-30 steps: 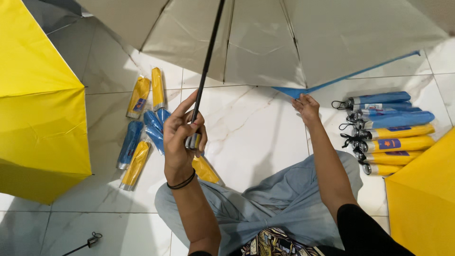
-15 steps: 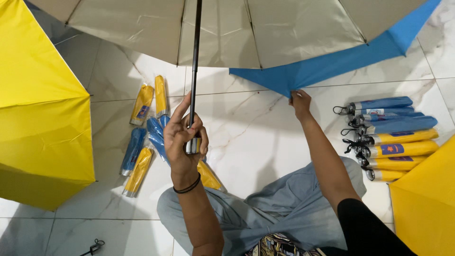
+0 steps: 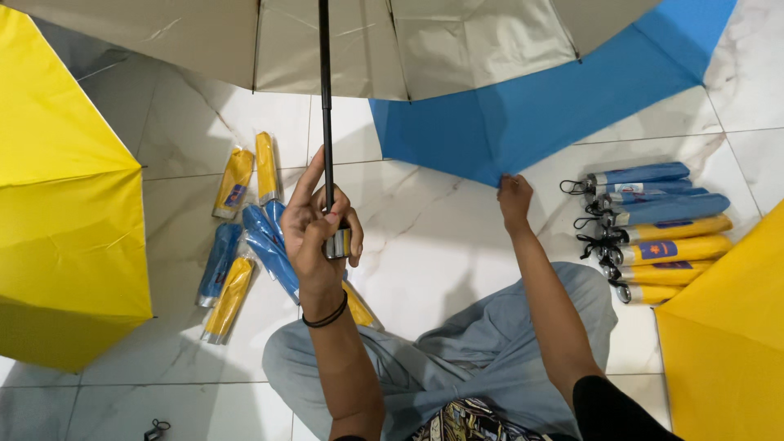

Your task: The person opens and then folds a series of umbrellas by hand while sitting on the floor.

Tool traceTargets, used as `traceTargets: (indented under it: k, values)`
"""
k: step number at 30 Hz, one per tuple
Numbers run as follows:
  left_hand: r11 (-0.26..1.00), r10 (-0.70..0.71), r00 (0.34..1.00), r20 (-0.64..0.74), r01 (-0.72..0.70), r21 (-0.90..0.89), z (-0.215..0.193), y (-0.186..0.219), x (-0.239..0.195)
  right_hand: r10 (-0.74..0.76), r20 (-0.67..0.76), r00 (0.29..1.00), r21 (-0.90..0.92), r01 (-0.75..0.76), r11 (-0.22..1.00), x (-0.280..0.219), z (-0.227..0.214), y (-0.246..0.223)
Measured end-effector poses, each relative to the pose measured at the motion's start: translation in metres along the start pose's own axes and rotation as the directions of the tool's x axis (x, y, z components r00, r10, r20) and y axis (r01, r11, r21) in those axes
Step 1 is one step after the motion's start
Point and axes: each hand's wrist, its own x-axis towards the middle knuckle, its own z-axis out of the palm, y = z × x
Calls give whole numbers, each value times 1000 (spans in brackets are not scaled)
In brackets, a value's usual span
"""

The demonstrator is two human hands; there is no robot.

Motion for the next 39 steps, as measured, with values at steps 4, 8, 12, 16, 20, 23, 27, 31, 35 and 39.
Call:
traceTargets:
  k: [4,8,12,16,20,23,27,31,35,39]
  values:
    - [1000,-1,1000,3,1,-7,6,-2,-1,-87,-151,985,-153,63,986,-2,-29,14]
    - [1000,-6,1000,10,6,-26,9,-7,-3,-206,-405,891,50,247,968,-5,-39,4]
    - [999,-19,1000,22,19,-42,6,-13,-1,-526,-419,741,-222,478,850,-2,-43,-32]
    - [1000,-11,1000,13,11,-18,8,-17,4,-647,-229,728,-403,534,743,5,-41,-68]
    - [999,40,999,-19,-40,20,6,-28,6,-613,37,789,-345,586,733,29,-30,-56]
    - [994,96,995,-19,-95,54,-5,-37,7,-517,190,835,-183,547,817,31,4,-58]
    - [989,138,990,6,-138,52,-9,-41,2,-273,540,796,153,226,962,39,82,-23]
    - [988,155,988,18,-156,19,4,-31,-2,-239,734,635,240,85,967,-28,127,-102]
    - [982,188,982,33,-188,-3,14,-23,-4,-152,769,621,12,223,975,-15,117,-62]
    - [980,196,980,35,-197,38,22,-13,-4,-453,-463,762,53,534,844,26,40,-42]
